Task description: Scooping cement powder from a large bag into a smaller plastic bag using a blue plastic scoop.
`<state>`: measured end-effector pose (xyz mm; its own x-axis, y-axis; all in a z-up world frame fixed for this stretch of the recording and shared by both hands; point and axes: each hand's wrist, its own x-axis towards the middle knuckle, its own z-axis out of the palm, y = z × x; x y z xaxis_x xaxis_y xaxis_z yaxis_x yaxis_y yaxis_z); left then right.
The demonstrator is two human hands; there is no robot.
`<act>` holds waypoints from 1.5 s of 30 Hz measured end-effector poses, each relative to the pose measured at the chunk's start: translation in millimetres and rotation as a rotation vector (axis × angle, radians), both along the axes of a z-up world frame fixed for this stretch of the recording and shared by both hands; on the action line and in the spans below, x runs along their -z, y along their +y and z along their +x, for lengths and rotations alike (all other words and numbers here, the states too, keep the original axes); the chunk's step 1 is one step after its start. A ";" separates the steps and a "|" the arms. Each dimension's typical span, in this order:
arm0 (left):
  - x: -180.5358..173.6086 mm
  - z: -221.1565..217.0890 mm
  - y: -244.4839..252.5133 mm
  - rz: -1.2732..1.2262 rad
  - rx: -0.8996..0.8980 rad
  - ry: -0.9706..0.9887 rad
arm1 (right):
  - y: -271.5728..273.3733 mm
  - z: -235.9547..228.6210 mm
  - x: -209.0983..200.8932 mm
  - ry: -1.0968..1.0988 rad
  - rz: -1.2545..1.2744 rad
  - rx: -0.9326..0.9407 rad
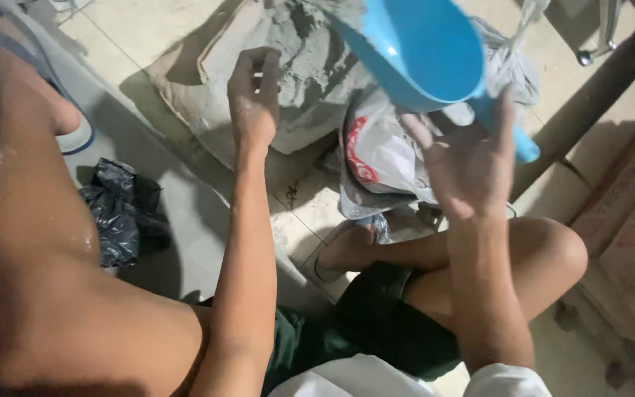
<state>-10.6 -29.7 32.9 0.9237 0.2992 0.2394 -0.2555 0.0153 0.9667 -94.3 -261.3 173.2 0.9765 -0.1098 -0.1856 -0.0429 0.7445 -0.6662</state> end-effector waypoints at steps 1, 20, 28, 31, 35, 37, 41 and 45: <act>-10.0 -2.7 -8.0 0.008 0.056 -0.044 | -14.0 -2.8 -3.1 -0.036 0.038 -0.003; -66.7 -31.8 -93.7 0.506 0.364 -0.147 | -161.7 -64.3 20.0 -0.068 -0.269 0.032; -71.0 -28.5 -105.4 0.331 0.336 -0.162 | -173.0 -76.9 29.4 0.028 -0.422 0.124; -67.6 -28.1 -110.2 0.333 0.273 -0.180 | -176.3 -79.3 41.7 0.031 -0.544 0.087; -62.2 -25.7 -113.6 0.305 0.210 -0.135 | -167.0 -78.9 51.0 -0.134 -0.702 -0.097; -61.9 -24.6 -113.1 0.282 0.215 -0.140 | -151.4 -78.9 51.1 -0.215 -0.928 -0.051; -64.5 -23.6 -112.2 0.268 0.234 -0.152 | -133.7 -66.3 30.3 -0.324 -1.377 -0.070; -71.1 -24.2 -107.6 0.352 0.382 -0.188 | -142.9 -67.6 16.7 -0.468 -1.449 -0.110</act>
<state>-34.7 -137.3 104.0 0.8825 -0.1771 0.4358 -0.4639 -0.1747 0.8685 -161.9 -404.2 156.5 0.9303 0.1551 0.3324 0.3621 -0.5330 -0.7647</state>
